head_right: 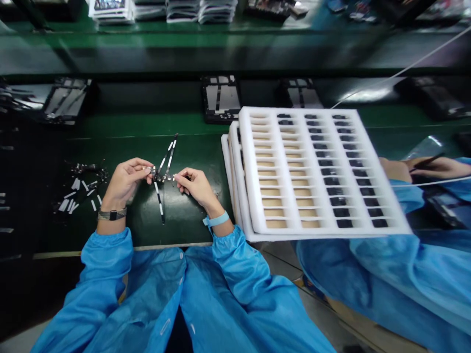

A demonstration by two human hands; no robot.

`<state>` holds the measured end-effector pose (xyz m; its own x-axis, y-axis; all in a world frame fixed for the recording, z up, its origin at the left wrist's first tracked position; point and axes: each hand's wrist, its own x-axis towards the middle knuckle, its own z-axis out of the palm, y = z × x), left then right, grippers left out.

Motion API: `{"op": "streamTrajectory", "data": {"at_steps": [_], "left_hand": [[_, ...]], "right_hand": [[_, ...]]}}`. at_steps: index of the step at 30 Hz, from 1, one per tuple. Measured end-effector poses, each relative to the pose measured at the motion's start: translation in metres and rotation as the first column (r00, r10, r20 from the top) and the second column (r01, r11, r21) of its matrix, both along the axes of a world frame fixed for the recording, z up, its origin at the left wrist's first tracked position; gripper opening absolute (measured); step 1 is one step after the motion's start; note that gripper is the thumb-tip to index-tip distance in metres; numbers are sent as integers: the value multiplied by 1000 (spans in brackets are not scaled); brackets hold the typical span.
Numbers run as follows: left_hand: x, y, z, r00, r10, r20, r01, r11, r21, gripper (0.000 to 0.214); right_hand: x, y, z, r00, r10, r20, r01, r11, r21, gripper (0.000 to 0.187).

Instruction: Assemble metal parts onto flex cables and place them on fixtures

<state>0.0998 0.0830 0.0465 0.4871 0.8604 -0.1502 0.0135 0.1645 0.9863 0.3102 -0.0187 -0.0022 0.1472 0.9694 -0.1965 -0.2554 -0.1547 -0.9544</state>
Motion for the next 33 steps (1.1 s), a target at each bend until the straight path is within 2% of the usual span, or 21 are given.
{"op": "streamTrajectory", "data": {"at_steps": [3, 6, 7, 9, 11, 12, 14, 16, 19, 21, 24, 26, 28, 30, 33], "left_hand": [[2, 2, 30, 996, 14, -91, -4, 994, 106, 30], [16, 16, 72, 979, 66, -195, -5, 955, 297, 31], [25, 25, 86, 969, 117, -218, -26, 925, 379, 28], [53, 50, 110, 937, 245, -249, -71, 832, 551, 19], [93, 85, 125, 899, 342, -273, -60, 714, 698, 12], [117, 103, 128, 886, 359, -293, -19, 660, 751, 10], [169, 136, 124, 868, 373, -327, 69, 562, 824, 12], [221, 158, 105, 847, 373, -378, 159, 501, 851, 16], [277, 164, 59, 780, 340, -526, 345, 468, 814, 22], [293, 156, 25, 715, 298, -632, 463, 476, 748, 24], [290, 145, -14, 678, 256, -689, 521, 494, 696, 24], [280, 142, -25, 674, 251, -695, 524, 500, 689, 25], [268, 141, -26, 680, 254, -688, 520, 493, 697, 28], [253, 141, -19, 702, 256, -665, 497, 492, 715, 29], [218, 139, 1, 724, 238, -648, 445, 556, 702, 27]], "right_hand": [[-4, 1, 1, 999, -53, -10, 53, 999, 4, 50], [-5, 2, 1, 989, -145, -30, 146, 989, 34, 46], [-5, 3, 1, 983, -182, -38, 183, 982, 46, 45], [-4, 4, 0, 967, -249, -54, 252, 966, 58, 42], [-4, 6, -2, 950, -307, -58, 310, 949, 60, 38], [-4, 8, -4, 942, -330, -57, 334, 941, 60, 35], [-4, 12, -8, 926, -373, -53, 376, 924, 64, 26], [-3, 16, -12, 912, -407, -48, 409, 910, 67, 20], [0, 21, -19, 897, -442, -13, 441, 894, 81, 16], [1, 23, -24, 891, -453, 18, 450, 888, 91, 13], [-1, 25, -28, 892, -452, 32, 448, 890, 90, 10], [-4, 25, -29, 895, -447, 18, 444, 892, 84, 11], [-7, 25, -29, 902, -431, -20, 431, 900, 66, 14], [-9, 25, -28, 914, -400, -70, 403, 914, 47, 15], [-8, 23, -25, 929, -354, -109, 361, 931, 53, 14]]}}
